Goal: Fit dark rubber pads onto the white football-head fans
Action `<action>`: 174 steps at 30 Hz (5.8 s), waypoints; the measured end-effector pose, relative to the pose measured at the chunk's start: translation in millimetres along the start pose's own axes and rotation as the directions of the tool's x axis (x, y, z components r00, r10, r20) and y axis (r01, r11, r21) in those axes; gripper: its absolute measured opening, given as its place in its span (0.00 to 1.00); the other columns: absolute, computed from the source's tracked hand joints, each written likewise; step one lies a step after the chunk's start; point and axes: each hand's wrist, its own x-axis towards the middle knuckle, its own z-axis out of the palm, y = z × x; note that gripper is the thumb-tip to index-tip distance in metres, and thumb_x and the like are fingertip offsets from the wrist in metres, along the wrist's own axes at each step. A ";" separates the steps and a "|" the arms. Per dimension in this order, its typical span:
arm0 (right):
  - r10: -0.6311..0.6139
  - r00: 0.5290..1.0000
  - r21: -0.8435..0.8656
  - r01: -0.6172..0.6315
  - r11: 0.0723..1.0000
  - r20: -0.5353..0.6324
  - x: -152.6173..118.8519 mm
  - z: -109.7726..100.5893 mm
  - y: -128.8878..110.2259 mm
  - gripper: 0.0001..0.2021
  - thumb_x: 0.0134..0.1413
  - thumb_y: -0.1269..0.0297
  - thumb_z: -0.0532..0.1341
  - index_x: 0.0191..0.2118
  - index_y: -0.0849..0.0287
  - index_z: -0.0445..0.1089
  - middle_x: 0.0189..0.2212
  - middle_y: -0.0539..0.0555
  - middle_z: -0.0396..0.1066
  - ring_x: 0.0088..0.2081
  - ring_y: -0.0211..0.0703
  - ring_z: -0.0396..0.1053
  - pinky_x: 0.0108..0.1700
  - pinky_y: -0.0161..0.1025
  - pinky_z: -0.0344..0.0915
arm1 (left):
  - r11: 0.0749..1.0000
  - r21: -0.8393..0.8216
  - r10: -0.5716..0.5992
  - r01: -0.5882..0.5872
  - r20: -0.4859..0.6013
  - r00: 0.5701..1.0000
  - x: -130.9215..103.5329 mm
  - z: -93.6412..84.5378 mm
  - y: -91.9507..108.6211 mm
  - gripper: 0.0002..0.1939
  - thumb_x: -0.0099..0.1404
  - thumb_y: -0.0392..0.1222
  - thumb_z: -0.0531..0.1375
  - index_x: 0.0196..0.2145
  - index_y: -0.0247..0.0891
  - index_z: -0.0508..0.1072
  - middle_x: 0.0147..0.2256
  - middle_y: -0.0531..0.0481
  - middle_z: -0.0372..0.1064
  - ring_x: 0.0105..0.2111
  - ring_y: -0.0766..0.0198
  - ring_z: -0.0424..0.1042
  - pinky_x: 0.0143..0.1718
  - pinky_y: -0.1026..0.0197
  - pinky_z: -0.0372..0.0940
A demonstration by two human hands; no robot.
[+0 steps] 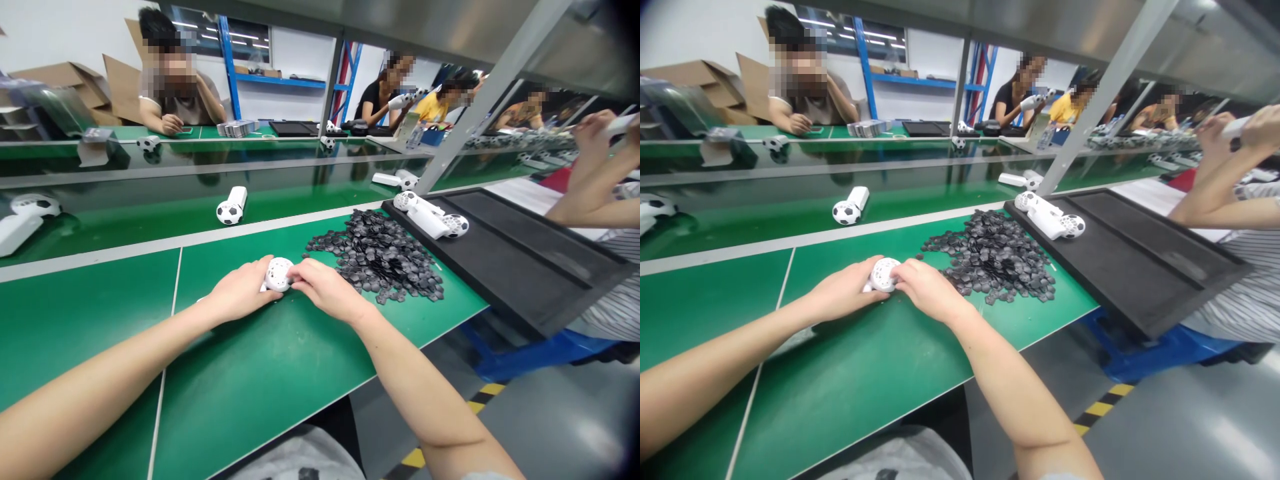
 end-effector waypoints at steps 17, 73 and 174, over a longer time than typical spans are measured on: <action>0.120 0.986 0.316 -0.079 0.945 -0.114 3.0 5.1 6.3 0.09 0.55 0.70 0.53 0.43 0.58 0.64 0.39 0.53 0.68 0.36 0.36 0.67 0.39 0.35 0.64 | 0.992 0.101 -0.074 0.075 -0.016 0.997 -4.6 0.9 7.6 0.27 0.58 0.53 0.53 0.53 0.42 0.55 0.47 0.42 0.63 0.45 0.48 0.65 0.34 0.56 0.62; 0.415 0.905 0.543 -0.303 0.783 -0.093 19.0 22.5 25.8 0.10 0.42 0.60 0.62 0.26 0.60 0.62 0.22 0.46 0.63 0.24 0.33 0.61 0.28 0.32 0.59 | 0.962 -0.273 -0.010 -0.022 -0.116 0.993 14.6 1.2 -9.5 0.29 0.46 0.56 0.62 0.44 0.43 0.62 0.43 0.49 0.64 0.37 0.57 0.66 0.34 0.58 0.62; 0.226 0.974 0.644 -0.175 0.745 0.003 14.6 23.5 10.9 0.04 0.45 0.67 0.62 0.30 0.61 0.70 0.28 0.49 0.69 0.28 0.34 0.66 0.34 0.35 0.65 | 0.910 -0.281 0.350 -0.306 0.121 0.929 9.5 -11.5 -36.4 0.33 0.50 0.36 0.56 0.54 0.44 0.55 0.63 0.47 0.34 0.62 0.51 0.27 0.60 0.46 0.37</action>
